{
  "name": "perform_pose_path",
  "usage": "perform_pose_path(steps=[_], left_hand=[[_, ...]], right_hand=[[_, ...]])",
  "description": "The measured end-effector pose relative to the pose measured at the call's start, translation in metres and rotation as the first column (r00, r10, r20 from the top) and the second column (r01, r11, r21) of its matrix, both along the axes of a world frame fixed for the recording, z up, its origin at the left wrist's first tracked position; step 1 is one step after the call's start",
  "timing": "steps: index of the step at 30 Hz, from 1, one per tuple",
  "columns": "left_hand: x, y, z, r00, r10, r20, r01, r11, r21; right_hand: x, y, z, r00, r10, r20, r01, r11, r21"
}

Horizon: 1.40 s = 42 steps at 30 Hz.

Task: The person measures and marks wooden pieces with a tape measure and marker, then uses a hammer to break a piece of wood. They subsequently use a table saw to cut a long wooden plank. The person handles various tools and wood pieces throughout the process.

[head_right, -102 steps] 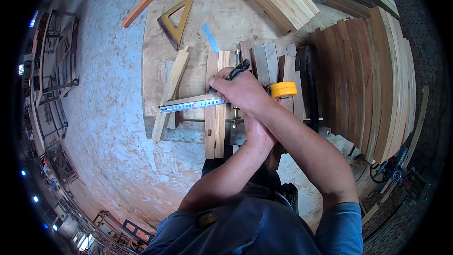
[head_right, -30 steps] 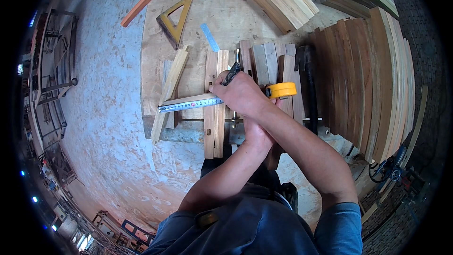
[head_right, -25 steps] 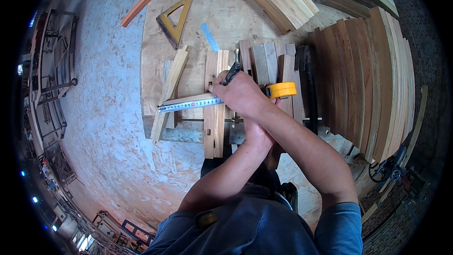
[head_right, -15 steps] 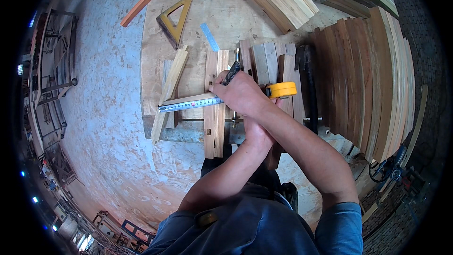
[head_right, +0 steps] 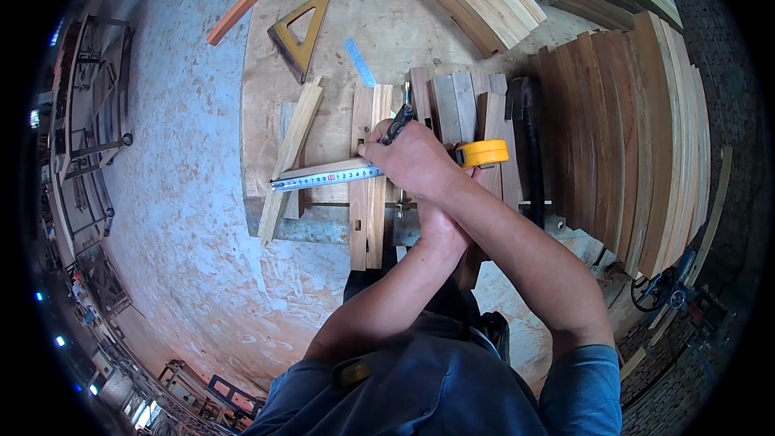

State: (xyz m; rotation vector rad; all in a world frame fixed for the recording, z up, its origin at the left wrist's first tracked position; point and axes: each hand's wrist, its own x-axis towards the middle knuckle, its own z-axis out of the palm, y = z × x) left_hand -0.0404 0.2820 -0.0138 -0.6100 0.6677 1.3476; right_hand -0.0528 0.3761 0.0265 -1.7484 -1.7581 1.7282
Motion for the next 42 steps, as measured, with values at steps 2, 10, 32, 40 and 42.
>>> perform_pose_path(steps=[2, 10, 32, 40, 42], left_hand=[[0.002, -0.003, -0.005, 1.000, 0.006, 0.005, -0.006, 1.000, 0.019], [-0.002, -0.002, 0.009, 0.997, -0.012, 0.076, 0.008, 0.999, 0.051], [-0.348, 0.010, -0.008, 0.006, -0.399, -0.917, 0.326, 0.867, -0.376], [-0.314, 0.105, -0.055, -0.900, 0.159, -0.406, 0.389, 0.713, -0.584], [-0.310, 0.127, -0.049, -0.924, 0.175, -0.339, 0.350, 0.742, -0.572]], right_hand=[[-0.001, 0.000, 0.002, 1.000, 0.005, 0.006, -0.005, 1.000, -0.001], [0.009, -0.005, 0.025, 0.928, -0.292, -0.230, 0.279, 0.956, -0.088], [0.097, -0.141, 0.048, 0.447, -0.736, -0.508, 0.669, 0.652, -0.356], [0.061, -0.189, 0.038, 0.461, -0.809, -0.364, 0.737, 0.577, -0.351], [0.052, -0.197, 0.031, 0.420, -0.839, -0.347, 0.778, 0.529, -0.337]])
